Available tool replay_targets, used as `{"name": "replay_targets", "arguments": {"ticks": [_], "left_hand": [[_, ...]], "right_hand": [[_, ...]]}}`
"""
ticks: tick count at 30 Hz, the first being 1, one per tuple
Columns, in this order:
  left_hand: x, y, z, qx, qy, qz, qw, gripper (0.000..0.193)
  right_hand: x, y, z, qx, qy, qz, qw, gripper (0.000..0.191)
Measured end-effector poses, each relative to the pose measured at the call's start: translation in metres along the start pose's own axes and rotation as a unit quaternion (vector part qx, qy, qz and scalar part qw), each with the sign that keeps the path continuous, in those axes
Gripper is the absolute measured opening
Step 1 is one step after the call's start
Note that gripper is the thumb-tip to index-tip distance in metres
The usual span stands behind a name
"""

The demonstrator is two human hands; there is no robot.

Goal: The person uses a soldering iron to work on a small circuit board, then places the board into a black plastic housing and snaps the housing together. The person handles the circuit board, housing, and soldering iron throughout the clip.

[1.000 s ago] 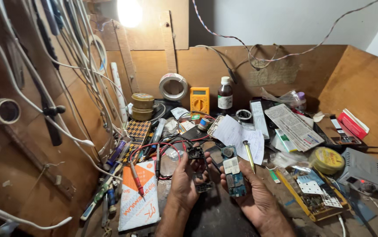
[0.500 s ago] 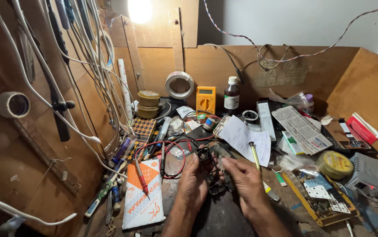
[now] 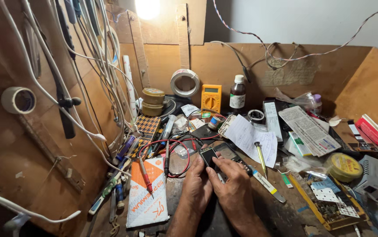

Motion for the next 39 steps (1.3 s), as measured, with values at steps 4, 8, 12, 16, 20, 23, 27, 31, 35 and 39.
{"name": "replay_targets", "arguments": {"ticks": [4, 8, 12, 16, 20, 23, 27, 31, 35, 39], "left_hand": [[-0.002, 0.003, -0.002, 0.007, -0.007, 0.004, 1.0, 0.043], [-0.002, 0.005, -0.004, 0.002, -0.01, 0.002, 1.0, 0.042], [-0.003, 0.008, -0.004, -0.001, -0.022, 0.003, 1.0, 0.042], [-0.004, 0.012, -0.005, 0.002, -0.017, 0.001, 1.0, 0.042], [-0.003, 0.011, -0.006, 0.005, -0.014, -0.004, 1.0, 0.041], [-0.003, 0.01, -0.007, 0.01, -0.009, -0.02, 1.0, 0.041], [-0.006, 0.008, -0.008, 0.006, -0.016, -0.018, 1.0, 0.041], [-0.008, 0.008, -0.007, 0.008, -0.024, -0.011, 1.0, 0.042], [-0.007, 0.009, -0.009, 0.013, -0.023, -0.017, 1.0, 0.041], [-0.004, 0.01, -0.011, 0.014, -0.022, -0.021, 0.999, 0.041]], "right_hand": [[0.001, -0.008, -0.001, 0.012, 0.02, -0.005, 1.0, 0.034], [0.001, -0.013, -0.001, 0.015, 0.021, -0.01, 1.0, 0.034], [0.0, -0.015, 0.002, 0.019, 0.017, -0.007, 1.0, 0.034], [-0.003, -0.015, 0.004, 0.006, 0.002, 0.014, 1.0, 0.033], [-0.005, -0.013, 0.002, -0.032, -0.006, 0.024, 0.999, 0.035], [-0.003, -0.012, 0.002, -0.026, 0.024, 0.014, 0.999, 0.033], [-0.003, -0.016, 0.0, -0.01, 0.045, 0.006, 0.999, 0.032], [-0.007, -0.019, -0.004, -0.019, 0.034, 0.009, 0.999, 0.032], [-0.008, -0.021, -0.005, -0.024, 0.021, 0.013, 0.999, 0.031], [-0.005, -0.023, -0.003, -0.016, 0.042, 0.01, 0.999, 0.03]]}}
Point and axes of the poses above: each hand's wrist, its own x-axis away from the middle knuckle, its own y-axis out of the back of the hand, z = x × y, the point moved 3 cm from there along -x, towards the middle knuckle, and after that the axes turned 6 degrees about y, right-handed, at the moved point
